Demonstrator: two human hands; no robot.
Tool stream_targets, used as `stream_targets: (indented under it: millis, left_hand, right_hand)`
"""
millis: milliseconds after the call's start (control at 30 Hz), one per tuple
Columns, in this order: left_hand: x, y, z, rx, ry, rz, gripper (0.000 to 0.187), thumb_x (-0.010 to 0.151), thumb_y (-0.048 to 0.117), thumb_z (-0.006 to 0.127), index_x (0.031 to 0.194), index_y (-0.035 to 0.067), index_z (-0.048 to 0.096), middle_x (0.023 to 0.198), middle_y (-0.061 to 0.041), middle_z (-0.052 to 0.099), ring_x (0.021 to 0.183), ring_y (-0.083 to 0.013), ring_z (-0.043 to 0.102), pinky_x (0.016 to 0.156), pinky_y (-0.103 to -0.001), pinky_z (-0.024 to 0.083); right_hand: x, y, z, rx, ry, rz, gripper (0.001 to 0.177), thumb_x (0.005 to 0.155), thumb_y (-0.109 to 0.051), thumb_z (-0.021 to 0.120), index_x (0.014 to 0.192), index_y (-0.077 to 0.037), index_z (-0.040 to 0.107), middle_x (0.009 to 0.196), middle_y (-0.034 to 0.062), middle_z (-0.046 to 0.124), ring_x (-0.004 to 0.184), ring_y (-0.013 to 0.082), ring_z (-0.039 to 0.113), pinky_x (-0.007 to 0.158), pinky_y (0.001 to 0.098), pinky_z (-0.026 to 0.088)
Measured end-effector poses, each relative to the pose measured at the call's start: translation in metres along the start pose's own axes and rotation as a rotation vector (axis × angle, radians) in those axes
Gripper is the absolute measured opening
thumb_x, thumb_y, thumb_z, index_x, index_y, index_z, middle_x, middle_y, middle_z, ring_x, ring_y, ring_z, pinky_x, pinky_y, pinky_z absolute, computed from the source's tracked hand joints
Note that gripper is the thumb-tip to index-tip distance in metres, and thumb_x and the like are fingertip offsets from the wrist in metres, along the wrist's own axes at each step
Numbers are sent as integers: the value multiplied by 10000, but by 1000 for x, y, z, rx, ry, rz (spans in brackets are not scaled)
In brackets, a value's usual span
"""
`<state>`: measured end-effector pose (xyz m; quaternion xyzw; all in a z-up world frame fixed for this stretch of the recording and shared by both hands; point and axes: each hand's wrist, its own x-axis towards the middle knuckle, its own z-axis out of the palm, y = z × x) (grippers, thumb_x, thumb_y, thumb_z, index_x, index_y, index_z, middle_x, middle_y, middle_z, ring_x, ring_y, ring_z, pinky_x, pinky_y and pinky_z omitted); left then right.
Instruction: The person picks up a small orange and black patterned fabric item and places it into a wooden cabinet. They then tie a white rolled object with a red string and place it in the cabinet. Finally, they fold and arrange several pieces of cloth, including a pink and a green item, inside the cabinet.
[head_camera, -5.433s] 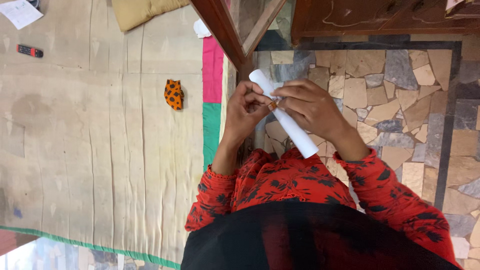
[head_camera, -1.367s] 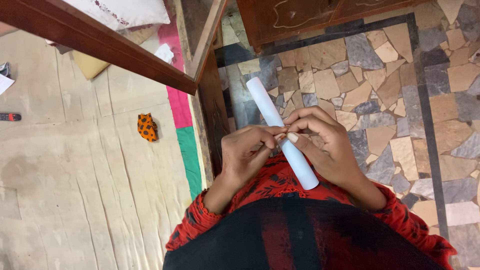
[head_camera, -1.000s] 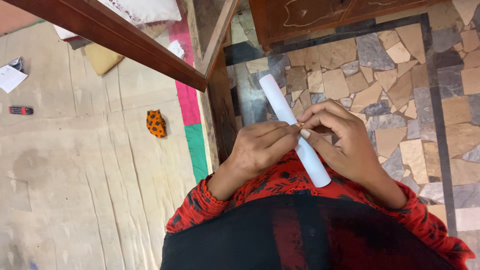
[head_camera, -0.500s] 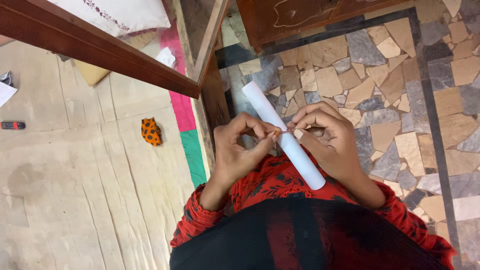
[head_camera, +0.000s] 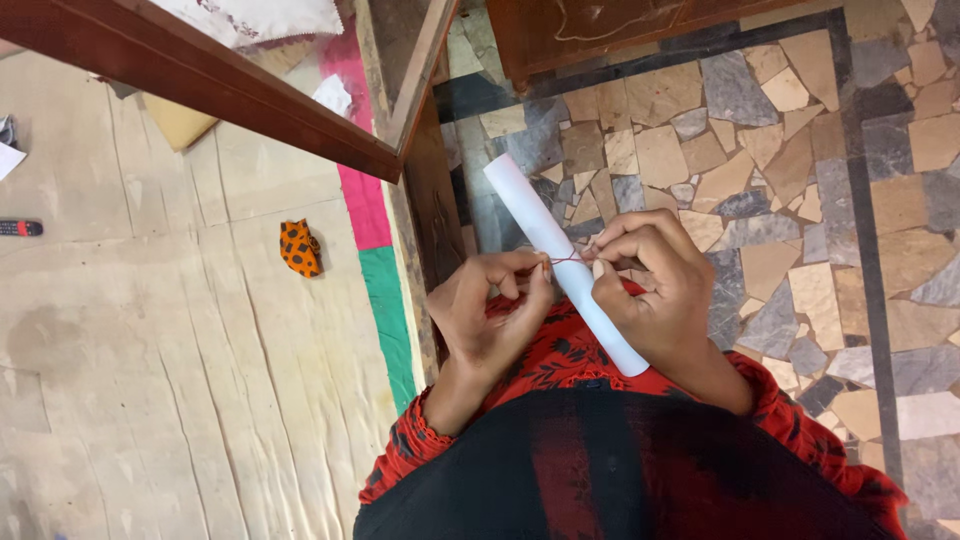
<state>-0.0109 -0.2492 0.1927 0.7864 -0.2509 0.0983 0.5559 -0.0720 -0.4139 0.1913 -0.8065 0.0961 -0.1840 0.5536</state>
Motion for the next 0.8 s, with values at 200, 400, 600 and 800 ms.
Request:
stream_targets:
  millis: [200,400,600,800]
  left_hand:
    - [-20,-13,7,-598,22,-467,286,953,-53,709,929,65,449,1065,-193,746,1089,-178,727,784,-248,630]
    - [-32,-20,13,-856,26,-525,296,994,-95,683,1009,60,431,1125,-227,722,1057,-177,708,897,-266,590]
    - [-33,-20,11,-980,53,-533,306,984,-117,693,1020,62,448,1087,-198,716,1052,-197,719,921,-304,606]
    - [-31,-17,9,-1008,33,-513,277,975,-128,686,1002,61,484,1082,-185,717,1135,-223,719,992,-358,620]
  right_hand:
    - [-4,10,-7,-16,-57,-69,86,887,61,704,965,31,684,1115,126,675,946,161,704,821,269,575]
    - [-10,23,-9,171,-43,-42,136,925,-1,783,1048,20,729,1155,138,678,916,121,654,721,192,501]
    - [-16,30,-16,322,-61,-30,158,901,-1,795,1047,18,735,1170,126,681,925,106,679,745,192,560]
    - [-13,34,-21,373,-138,-82,155,920,-7,796,1061,16,735,1135,121,682,989,137,687,861,238,584]
